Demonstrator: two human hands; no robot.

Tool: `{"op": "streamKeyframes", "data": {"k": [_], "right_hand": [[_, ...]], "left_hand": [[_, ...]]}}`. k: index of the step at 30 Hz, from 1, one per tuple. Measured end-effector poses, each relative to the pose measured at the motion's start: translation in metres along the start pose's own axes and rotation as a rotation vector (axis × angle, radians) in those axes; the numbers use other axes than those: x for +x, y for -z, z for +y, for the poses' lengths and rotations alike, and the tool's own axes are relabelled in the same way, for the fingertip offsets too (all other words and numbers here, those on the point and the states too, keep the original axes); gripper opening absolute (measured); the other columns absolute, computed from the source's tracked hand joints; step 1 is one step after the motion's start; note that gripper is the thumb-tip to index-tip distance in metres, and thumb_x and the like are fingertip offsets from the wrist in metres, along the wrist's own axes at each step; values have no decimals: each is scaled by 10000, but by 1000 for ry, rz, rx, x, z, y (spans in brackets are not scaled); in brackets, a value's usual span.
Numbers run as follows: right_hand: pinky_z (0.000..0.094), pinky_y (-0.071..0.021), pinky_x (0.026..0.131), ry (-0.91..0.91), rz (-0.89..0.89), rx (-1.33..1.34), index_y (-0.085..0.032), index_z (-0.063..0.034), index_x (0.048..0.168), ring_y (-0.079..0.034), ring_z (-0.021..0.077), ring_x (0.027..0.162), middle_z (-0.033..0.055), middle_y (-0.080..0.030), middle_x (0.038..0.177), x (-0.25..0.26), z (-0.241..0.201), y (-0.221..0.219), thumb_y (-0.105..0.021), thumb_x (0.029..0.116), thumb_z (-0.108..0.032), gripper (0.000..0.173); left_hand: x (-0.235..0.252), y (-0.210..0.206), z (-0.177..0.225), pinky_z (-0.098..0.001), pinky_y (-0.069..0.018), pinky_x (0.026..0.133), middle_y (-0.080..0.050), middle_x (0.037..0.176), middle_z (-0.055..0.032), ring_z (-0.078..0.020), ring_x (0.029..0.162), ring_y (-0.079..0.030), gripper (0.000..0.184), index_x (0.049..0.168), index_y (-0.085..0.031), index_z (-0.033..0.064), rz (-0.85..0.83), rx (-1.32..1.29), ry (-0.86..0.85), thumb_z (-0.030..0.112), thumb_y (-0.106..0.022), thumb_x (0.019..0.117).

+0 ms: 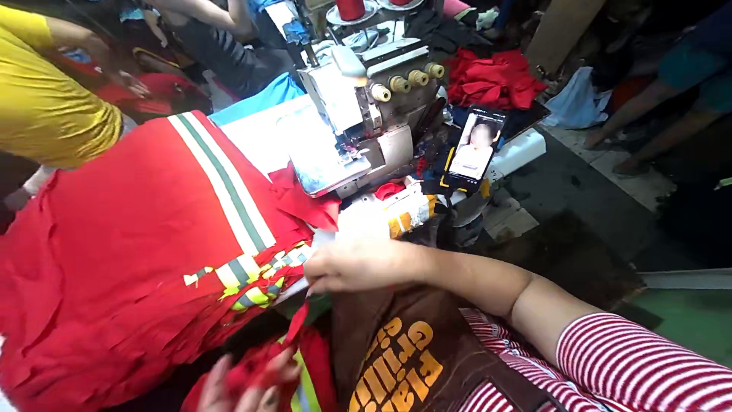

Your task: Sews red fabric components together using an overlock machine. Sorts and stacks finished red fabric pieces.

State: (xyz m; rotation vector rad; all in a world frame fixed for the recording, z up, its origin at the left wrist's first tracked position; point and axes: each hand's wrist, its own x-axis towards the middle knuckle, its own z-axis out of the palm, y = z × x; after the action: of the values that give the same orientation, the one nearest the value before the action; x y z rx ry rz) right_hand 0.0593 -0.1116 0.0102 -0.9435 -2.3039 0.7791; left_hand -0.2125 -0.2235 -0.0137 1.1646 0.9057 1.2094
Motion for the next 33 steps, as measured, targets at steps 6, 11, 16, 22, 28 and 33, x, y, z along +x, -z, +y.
{"op": "streamKeyframes", "data": {"k": [6, 11, 16, 22, 28, 33], "right_hand": [[512, -551, 698, 78, -240, -83, -724, -20, 1038, -702, 335, 865, 163, -698, 942, -20, -63, -43, -604, 1006, -138, 171], [508, -566, 760, 92, -357, -169, -685, -10, 1111, -702, 348, 922, 176, -693, 999, -34, -50, -26, -608, 1023, -201, 224], [517, -526, 845, 127, -306, -198, -698, -25, 994, -696, 329, 907, 153, -701, 928, -35, -28, -10, -557, 1040, -161, 202], [474, -553, 728, 253, -271, -91, -717, -59, 1001, -702, 289, 866, 115, -704, 919, -17, -53, -16, -594, 1012, -143, 149], [414, -553, 667, 115, -163, -12, -721, -35, 925, -675, 199, 741, 77, -684, 786, -12, 3, 7, -707, 943, -195, 162], [380, -545, 639, -19, -12, -75, -737, -66, 910, -660, 157, 708, 41, -674, 765, -13, 11, 19, -691, 959, -191, 142]], "left_hand": [[17, -44, -34, -272, -630, 728, -722, 1011, 37, -88, 853, -730, 599, 1497, -324, 131, 139, -300, 224, 141, -631, 983], [16, -9, -31, -283, -624, 754, -723, 909, 24, -116, 806, -721, 282, 1300, -527, 158, 305, -547, 36, 49, -471, 1046], [5, 21, 5, -173, -539, 563, -657, 790, 106, -20, 608, -620, 351, 1286, -429, 153, 582, -222, -188, -43, -270, 1042], [11, -37, -18, -241, -601, 726, -659, 1269, 43, -55, 903, -690, 606, 1511, -397, 140, -82, -7, 71, 477, -541, 1028], [-3, -9, -7, -129, -422, 413, -678, 786, 111, 40, 472, -497, 366, 1382, -535, 312, 32, -204, 78, 254, -602, 1027], [2, -14, -8, -204, -547, 501, -672, 742, 72, -43, 550, -622, 308, 1350, -457, 197, 243, -201, 79, 102, -475, 1057]]}}
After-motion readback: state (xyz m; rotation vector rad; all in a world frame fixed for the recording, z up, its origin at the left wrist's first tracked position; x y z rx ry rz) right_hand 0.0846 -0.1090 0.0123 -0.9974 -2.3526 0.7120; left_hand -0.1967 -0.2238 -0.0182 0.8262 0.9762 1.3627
